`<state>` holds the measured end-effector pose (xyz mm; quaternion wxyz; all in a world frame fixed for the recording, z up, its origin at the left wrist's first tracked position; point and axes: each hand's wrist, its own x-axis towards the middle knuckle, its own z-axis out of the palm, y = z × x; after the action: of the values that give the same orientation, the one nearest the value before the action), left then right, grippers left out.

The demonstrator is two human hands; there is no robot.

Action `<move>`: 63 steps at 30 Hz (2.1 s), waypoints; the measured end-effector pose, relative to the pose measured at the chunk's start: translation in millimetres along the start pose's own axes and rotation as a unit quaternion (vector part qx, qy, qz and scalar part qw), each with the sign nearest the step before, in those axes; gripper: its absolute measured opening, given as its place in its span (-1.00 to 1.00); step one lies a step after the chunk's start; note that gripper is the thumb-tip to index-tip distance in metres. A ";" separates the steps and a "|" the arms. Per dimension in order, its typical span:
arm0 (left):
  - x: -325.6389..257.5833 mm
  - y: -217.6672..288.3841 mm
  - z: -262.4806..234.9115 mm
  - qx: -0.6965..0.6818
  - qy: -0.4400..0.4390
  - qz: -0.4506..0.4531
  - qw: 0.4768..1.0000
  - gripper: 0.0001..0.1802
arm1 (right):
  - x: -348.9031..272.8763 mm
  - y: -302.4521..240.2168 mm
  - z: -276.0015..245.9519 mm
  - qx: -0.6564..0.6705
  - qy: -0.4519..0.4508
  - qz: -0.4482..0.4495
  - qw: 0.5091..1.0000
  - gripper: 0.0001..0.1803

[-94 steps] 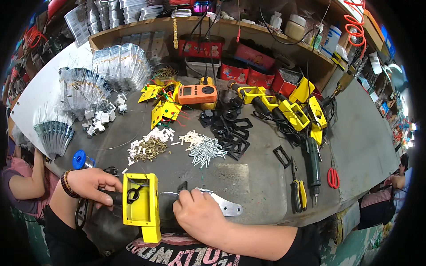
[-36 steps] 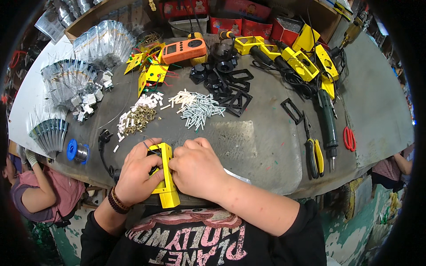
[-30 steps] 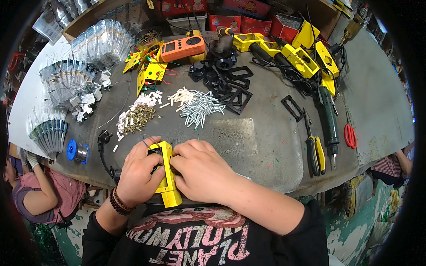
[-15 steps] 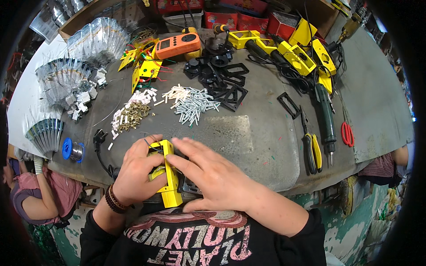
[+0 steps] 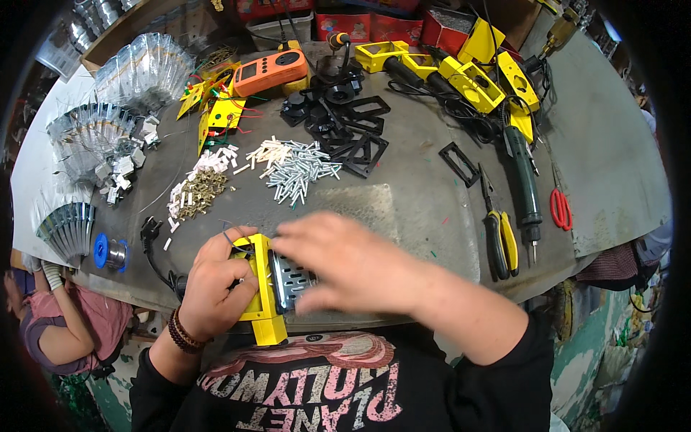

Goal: Assembling the internal components and wiring of a yellow electronic device housing, including soldering and screw fastening.

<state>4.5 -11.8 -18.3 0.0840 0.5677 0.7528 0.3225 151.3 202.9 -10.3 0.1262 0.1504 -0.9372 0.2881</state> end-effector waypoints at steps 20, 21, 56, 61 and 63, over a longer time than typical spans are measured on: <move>8.9 7.6 -2.7 -0.008 -0.025 -0.011 1.000 -0.98 | 12.0 -2.0 5.8 -0.045 0.048 0.082 0.994 -0.84; 6.5 5.4 -4.2 -0.011 -0.028 0.000 1.000 -0.83 | 14.3 -1.6 11.6 -0.053 0.069 0.084 0.993 -0.86; 22.0 23.2 1.5 0.008 -0.064 0.041 0.997 0.08 | 13.3 4.9 38.4 -0.019 0.223 0.080 0.971 -0.85; 20.6 20.9 1.3 -0.026 -0.079 0.026 0.996 0.20 | 11.2 12.1 35.0 0.014 0.206 0.073 0.976 -0.80; 17.1 20.9 1.1 -0.019 -0.027 -0.006 0.999 0.36 | 10.4 13.7 33.6 0.034 0.200 0.059 0.977 -0.79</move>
<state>15.9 7.2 -2.9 0.1173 0.5701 0.7471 0.3211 131.7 192.1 -40.8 0.2891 0.0382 -0.8899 0.3507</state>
